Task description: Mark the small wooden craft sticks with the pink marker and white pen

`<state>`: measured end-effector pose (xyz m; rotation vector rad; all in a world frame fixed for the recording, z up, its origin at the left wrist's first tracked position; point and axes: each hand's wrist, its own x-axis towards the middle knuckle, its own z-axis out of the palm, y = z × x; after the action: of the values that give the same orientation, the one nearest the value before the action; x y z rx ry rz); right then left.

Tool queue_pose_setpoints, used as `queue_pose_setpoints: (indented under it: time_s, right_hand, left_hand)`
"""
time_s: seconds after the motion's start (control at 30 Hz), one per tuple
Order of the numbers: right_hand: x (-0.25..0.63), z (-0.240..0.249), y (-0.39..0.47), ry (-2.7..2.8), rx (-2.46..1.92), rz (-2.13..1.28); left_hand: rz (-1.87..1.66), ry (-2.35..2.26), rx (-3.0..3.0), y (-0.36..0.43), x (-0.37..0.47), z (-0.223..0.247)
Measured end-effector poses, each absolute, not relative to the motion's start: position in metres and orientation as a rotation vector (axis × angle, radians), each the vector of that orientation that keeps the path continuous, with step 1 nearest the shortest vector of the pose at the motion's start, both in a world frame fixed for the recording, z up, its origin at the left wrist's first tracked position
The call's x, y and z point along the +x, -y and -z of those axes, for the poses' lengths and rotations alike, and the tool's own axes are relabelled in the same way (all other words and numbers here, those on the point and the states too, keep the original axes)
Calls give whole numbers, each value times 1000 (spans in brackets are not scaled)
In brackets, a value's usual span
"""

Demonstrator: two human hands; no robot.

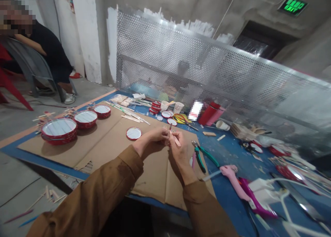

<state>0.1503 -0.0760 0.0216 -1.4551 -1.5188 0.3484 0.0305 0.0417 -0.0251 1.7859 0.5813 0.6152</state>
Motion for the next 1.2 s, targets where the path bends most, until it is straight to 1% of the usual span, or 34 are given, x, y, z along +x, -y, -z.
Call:
queue_pose_setpoints:
  time_s: [0.17,0.43,0.6,0.77,0.97,1.2]
  right_hand:
    - [160,-9,67,1484,-1418,-412]
    - [149,-26,78,1539,-1501,-283]
    - [151,-22,76,1509,-1459,-366]
    - [151,-24,76,1525,-1482,-316]
    - [150,-24,77,1543,-1534,-387]
    - [160,-15,72,1532,-1587,-215]
  left_hand:
    - [-576,-629,1856,-39,30,23]
    - [-577,-626,1876,-34,28,18]
    - [-560,-630,1872,-35,29,18]
    - [-575,-618,1889,-36,29,20]
    - [-546,-652,1890,-31,26,14]
    - [-594,-625,1825,-30,26,15]
